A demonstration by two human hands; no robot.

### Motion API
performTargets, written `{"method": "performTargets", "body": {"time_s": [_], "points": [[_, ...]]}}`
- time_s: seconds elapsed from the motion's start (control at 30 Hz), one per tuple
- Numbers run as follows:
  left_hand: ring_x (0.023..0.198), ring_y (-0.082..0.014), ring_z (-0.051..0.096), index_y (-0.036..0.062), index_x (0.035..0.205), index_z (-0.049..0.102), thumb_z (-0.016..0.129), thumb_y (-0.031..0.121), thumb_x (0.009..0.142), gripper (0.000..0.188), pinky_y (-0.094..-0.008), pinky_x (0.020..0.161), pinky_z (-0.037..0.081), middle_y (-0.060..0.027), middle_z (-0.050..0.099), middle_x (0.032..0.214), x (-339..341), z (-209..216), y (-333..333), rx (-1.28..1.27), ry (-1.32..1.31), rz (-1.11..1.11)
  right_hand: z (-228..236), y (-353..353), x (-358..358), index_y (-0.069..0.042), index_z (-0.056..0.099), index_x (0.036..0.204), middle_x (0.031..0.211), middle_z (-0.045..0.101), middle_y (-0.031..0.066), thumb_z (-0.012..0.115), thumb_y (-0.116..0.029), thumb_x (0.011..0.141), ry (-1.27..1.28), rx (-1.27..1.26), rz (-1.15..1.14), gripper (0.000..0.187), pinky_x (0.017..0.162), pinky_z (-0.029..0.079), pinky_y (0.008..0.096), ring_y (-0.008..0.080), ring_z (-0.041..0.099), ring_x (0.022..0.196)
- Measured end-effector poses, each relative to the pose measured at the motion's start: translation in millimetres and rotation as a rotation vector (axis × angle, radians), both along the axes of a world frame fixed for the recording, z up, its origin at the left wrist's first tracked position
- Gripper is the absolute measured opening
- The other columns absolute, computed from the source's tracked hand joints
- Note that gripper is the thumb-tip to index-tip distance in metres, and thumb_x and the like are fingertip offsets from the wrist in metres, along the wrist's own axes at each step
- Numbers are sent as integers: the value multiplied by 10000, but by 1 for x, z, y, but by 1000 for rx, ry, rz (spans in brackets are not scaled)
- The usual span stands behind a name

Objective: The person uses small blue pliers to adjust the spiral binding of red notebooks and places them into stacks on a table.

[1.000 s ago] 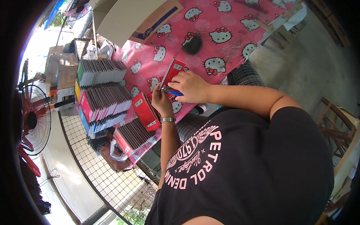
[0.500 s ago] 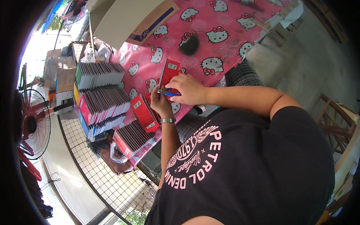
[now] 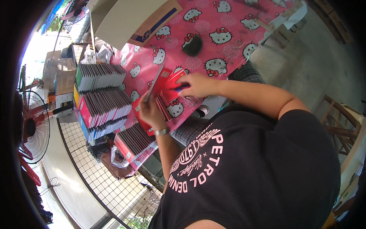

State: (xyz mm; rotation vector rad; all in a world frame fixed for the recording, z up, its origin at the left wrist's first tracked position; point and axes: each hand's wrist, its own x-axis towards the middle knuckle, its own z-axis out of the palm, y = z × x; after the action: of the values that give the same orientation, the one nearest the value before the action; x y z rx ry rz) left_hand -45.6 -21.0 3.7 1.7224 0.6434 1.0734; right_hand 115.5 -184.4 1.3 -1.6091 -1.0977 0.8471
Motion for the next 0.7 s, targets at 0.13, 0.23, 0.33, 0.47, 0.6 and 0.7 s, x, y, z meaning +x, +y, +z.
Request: {"method": "performTargets", "body": {"time_s": [0.13,0.23,0.33,0.47,0.6,0.7], "points": [[915,-237,623,-4,929,677,532,-117,742,262,-360,846,476,-99,689,911,-34,95,30,488,447,55,-28,-44,57,-89,638,1184,1200,599,143,698,-278,747,-662,-225,-185,480,999,421,463,345,527,1173],[920,-305,576,91,879,681,578,55,791,140,-445,888,416,-79,666,850,-37,126,52,580,916,-40,-49,-67,98,-92,639,1173,1203,591,141,673,-278,780,-673,-137,-207,436,960,439,483,346,534,1157],[997,-321,582,140,962,674,604,113,803,176,-468,944,393,-62,671,947,-37,75,83,433,1091,-23,-42,-59,157,-71,647,1117,1087,637,159,674,-257,790,-826,-192,-475,378,882,486,468,363,597,1039],[1148,-317,553,126,1087,653,643,166,828,262,-431,966,443,-105,616,1188,-4,40,46,944,1064,153,-71,-80,260,-46,639,1071,1173,576,193,641,-277,851,-1084,-331,-880,319,905,482,482,352,528,1132],[1136,-322,556,95,1125,622,688,190,797,347,-445,956,450,-108,605,1199,36,14,-9,879,892,-318,-76,-98,285,-63,635,1111,1183,571,188,661,-301,845,-1001,-634,-808,359,893,484,490,344,532,1130],[1080,-315,583,72,1093,613,690,181,781,339,-442,895,488,-113,618,1147,36,-27,-24,872,943,-367,-65,-94,284,-63,633,1116,1202,564,183,663,-313,848,-1050,-728,-670,368,882,488,494,345,533,1138]]}}
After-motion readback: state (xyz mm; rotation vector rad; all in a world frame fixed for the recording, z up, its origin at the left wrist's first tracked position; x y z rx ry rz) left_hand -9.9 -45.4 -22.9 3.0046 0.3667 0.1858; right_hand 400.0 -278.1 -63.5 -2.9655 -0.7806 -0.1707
